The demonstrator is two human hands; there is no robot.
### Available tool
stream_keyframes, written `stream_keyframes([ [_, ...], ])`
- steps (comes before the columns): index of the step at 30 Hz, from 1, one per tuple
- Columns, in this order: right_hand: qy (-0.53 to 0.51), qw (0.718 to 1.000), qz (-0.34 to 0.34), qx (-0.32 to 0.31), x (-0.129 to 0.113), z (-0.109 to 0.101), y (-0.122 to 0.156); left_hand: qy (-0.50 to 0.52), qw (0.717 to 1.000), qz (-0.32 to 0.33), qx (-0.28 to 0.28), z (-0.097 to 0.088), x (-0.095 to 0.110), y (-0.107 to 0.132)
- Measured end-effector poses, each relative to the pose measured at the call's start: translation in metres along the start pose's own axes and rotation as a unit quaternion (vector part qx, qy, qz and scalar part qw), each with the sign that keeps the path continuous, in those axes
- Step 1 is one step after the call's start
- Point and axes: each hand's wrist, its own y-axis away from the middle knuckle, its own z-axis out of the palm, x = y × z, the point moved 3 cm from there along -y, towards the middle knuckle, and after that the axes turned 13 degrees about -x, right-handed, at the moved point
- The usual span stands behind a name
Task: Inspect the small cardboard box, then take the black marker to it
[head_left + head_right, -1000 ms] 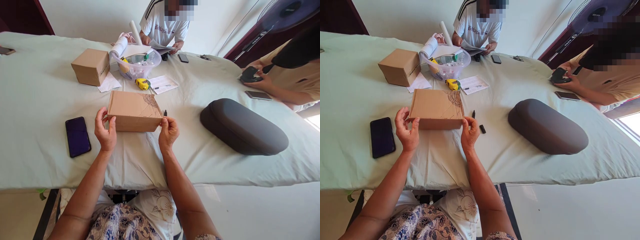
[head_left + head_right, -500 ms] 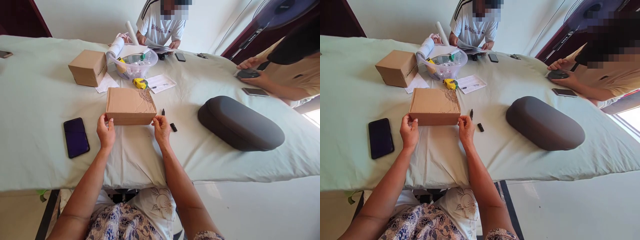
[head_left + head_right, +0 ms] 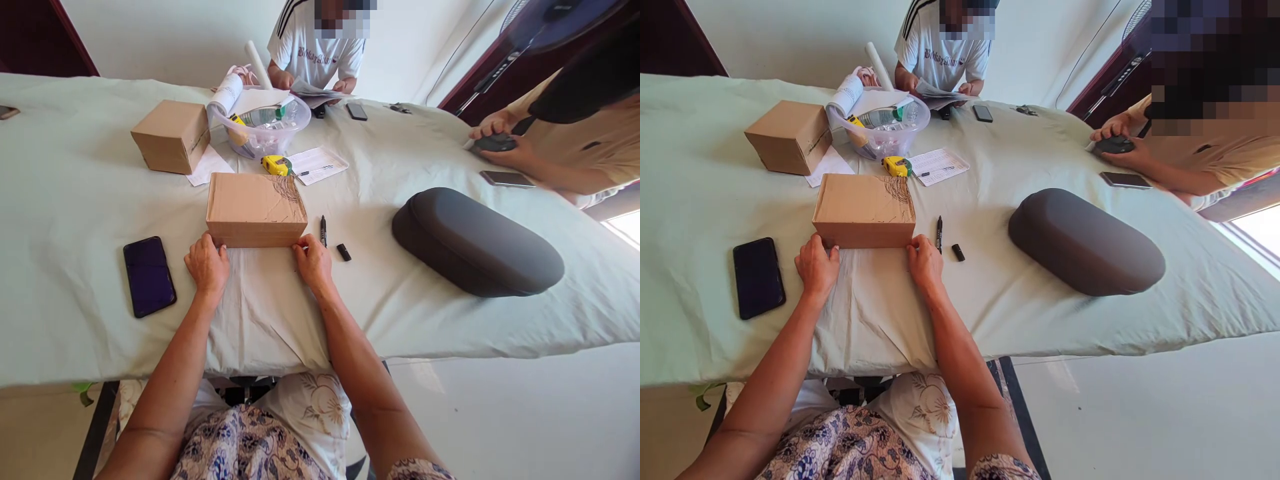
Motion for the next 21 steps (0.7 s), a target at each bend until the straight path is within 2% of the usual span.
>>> stream_keyframes([
  [3,-0.047,0.999,-0.015,0.019,-0.001,-0.001,0.000,0.040,0.999,0.013,0.019,0.001,-0.004,-0.002],
  [6,-0.121,0.992,-0.030,0.037,-0.001,-0.001,0.000,0.094,0.993,0.043,0.061,0.001,-0.004,-0.002],
  [11,-0.233,0.967,-0.081,0.061,-0.009,-0.004,0.003,0.174,0.968,0.122,0.136,-0.003,0.007,0.005],
  [15,-0.184,0.970,-0.111,0.117,-0.020,-0.004,0.012,0.173,0.961,0.147,0.155,-0.002,0.017,0.014],
  [18,-0.121,0.976,-0.088,0.157,-0.024,0.002,0.019,0.176,0.964,0.129,0.154,0.003,0.021,0.018],
  [21,-0.078,0.981,-0.059,0.167,-0.026,0.010,0.022,0.184,0.967,0.104,0.142,0.008,0.025,0.021],
])
